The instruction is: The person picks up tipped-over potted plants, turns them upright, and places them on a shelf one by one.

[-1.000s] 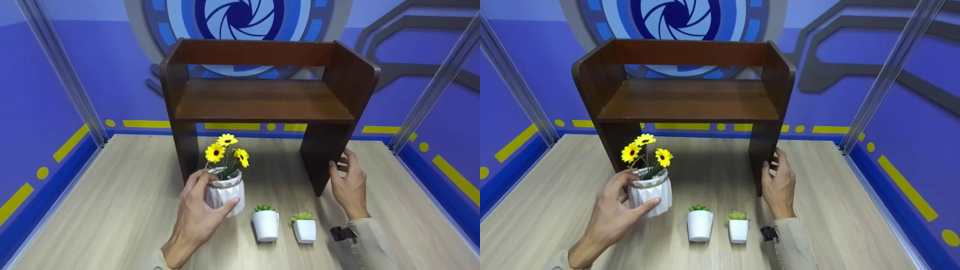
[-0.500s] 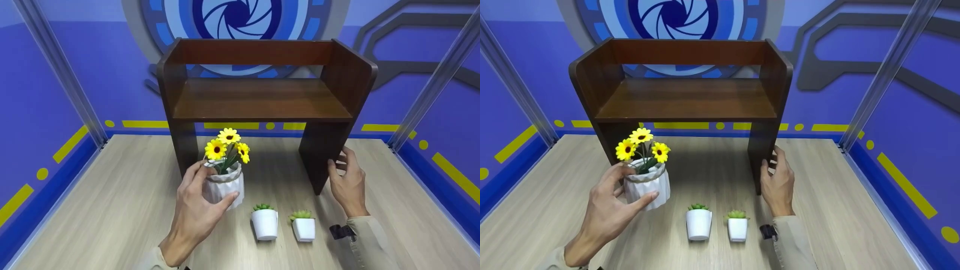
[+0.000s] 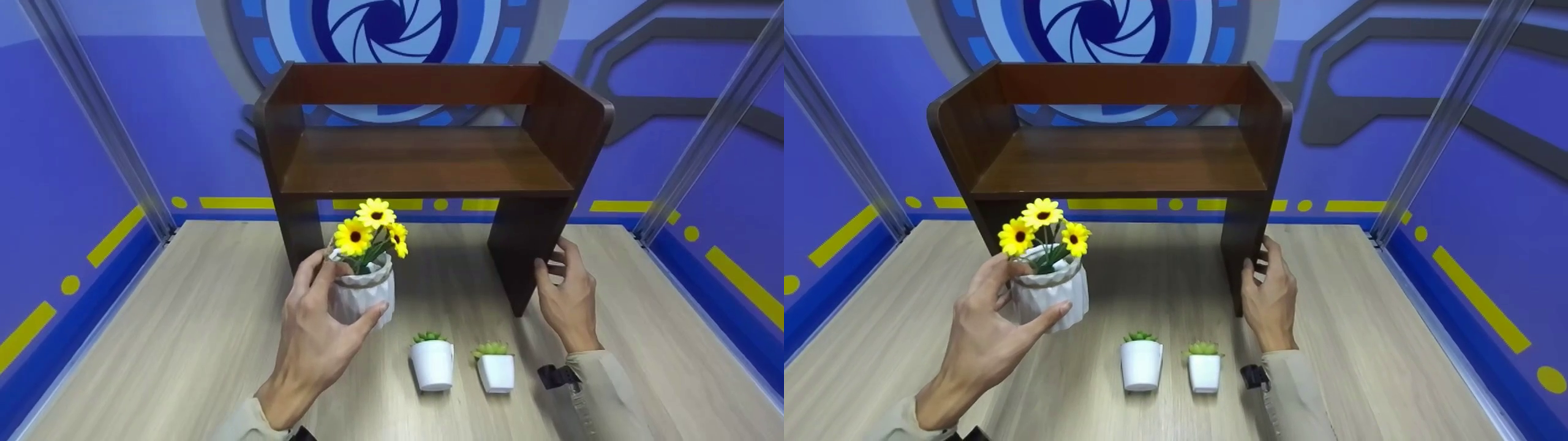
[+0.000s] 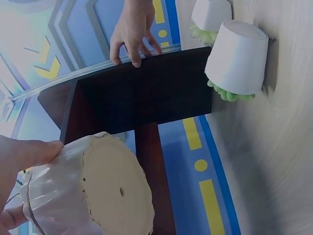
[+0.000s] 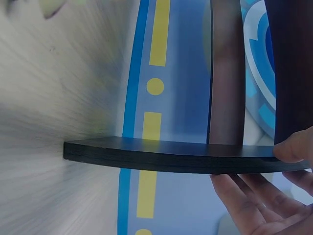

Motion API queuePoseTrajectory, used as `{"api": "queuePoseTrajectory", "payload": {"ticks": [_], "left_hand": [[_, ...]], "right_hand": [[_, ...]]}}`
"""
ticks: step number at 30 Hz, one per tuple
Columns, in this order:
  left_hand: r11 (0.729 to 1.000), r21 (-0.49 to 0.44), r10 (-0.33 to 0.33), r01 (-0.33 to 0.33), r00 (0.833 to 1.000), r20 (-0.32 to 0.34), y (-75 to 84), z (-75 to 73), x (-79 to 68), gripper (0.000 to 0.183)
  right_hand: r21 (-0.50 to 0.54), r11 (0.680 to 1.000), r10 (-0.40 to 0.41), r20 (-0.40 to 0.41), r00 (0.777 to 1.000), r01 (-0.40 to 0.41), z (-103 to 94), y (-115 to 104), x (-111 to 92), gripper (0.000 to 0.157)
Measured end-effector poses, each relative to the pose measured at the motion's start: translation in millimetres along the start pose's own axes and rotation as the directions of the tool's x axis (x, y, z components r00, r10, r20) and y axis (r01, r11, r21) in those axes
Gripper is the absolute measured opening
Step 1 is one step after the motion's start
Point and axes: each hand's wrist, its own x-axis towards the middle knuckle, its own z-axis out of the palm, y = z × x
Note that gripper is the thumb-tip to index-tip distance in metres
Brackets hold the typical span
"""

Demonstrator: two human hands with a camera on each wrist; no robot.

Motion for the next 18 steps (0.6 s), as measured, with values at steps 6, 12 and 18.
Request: {"api": "queuePoseTrajectory", "payload": {"ticks": [6,12,18], "left_hand": [[0.999,0.012,0.038,-0.038,0.999,-0.025,4.1,-1.4,2.6,0.052],[0.997,0.029,0.068,-0.066,0.996,-0.059,6.4,-3.1,5.8,0.051],[0.992,0.047,0.122,-0.118,0.988,-0.097,6.8,-2.5,8.3,0.05]], "right_hand": [[-0.006,1.0,-0.004,0.008,1.0,0.004,-1.5,0.1,0.2,0.045],[-0.001,1.0,-0.008,0.012,1.0,0.008,-1.6,0.3,0.7,0.044],[0.007,1.0,0.004,0.021,1.0,-0.004,-2.3,0.1,0.8,0.044]]}}
